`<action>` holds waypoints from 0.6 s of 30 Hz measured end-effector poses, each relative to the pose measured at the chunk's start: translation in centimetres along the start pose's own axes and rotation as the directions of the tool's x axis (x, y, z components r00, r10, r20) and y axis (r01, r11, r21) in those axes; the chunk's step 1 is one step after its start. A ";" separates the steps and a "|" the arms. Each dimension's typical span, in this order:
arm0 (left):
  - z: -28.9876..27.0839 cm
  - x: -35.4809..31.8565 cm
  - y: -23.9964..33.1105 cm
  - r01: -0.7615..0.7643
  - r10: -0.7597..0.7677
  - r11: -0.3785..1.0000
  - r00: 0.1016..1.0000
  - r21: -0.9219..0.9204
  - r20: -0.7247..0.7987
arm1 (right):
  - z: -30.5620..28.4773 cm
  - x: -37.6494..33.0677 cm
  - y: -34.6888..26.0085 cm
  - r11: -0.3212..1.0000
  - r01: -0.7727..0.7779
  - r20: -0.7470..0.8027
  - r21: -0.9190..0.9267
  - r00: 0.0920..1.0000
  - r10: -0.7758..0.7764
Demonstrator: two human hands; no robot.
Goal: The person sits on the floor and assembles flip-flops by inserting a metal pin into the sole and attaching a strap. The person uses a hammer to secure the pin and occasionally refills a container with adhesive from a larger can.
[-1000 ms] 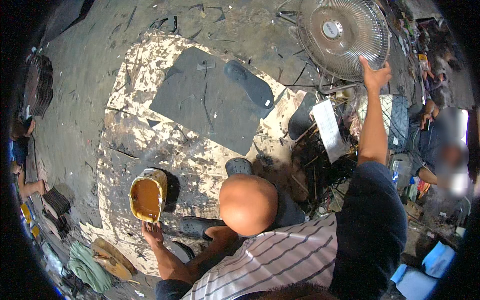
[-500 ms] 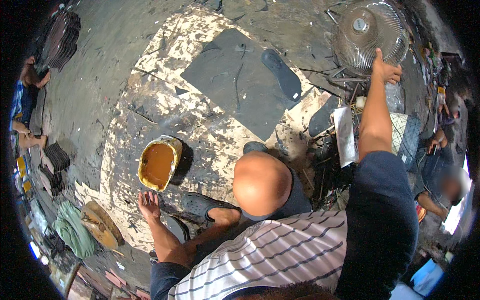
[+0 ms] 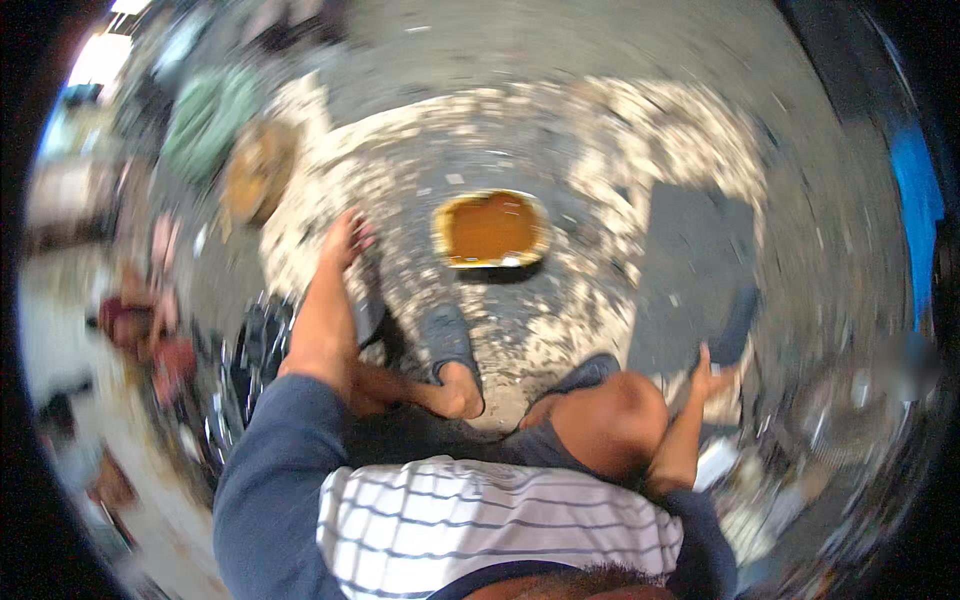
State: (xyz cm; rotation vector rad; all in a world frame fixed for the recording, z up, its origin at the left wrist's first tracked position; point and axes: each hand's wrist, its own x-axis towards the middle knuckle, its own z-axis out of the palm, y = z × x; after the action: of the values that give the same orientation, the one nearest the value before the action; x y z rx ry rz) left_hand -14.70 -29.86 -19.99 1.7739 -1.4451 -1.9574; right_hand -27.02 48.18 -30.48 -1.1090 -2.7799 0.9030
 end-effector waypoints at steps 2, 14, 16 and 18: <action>-2.6 -1.8 1.1 0.130 -0.105 0.960 0.988 0.246 -0.113 | -0.7 3.7 4.3 0.873 0.185 -0.006 -0.451 0.978 -0.211; -20.9 -40.1 1.8 -0.362 0.179 0.540 0.931 0.760 0.317 | -21.7 -9.1 -29.8 0.942 0.231 0.430 -0.244 0.896 -0.108; -24.3 -47.0 0.3 -0.325 0.027 0.672 0.908 0.666 0.417 | -23.5 -13.3 -37.4 0.905 0.402 0.461 -0.139 0.835 -0.300; -27.4 -52.5 -2.7 -0.028 -0.188 0.750 0.949 0.661 0.254 | -23.4 -16.1 -43.0 0.834 0.543 0.451 -0.096 0.771 -0.450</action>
State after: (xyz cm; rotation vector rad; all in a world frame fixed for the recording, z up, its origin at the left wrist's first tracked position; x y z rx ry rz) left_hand 25.00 -9.30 18.99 1.8284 -2.4587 -1.9700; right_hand -36.79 24.90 14.41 -0.1234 -3.3185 0.8426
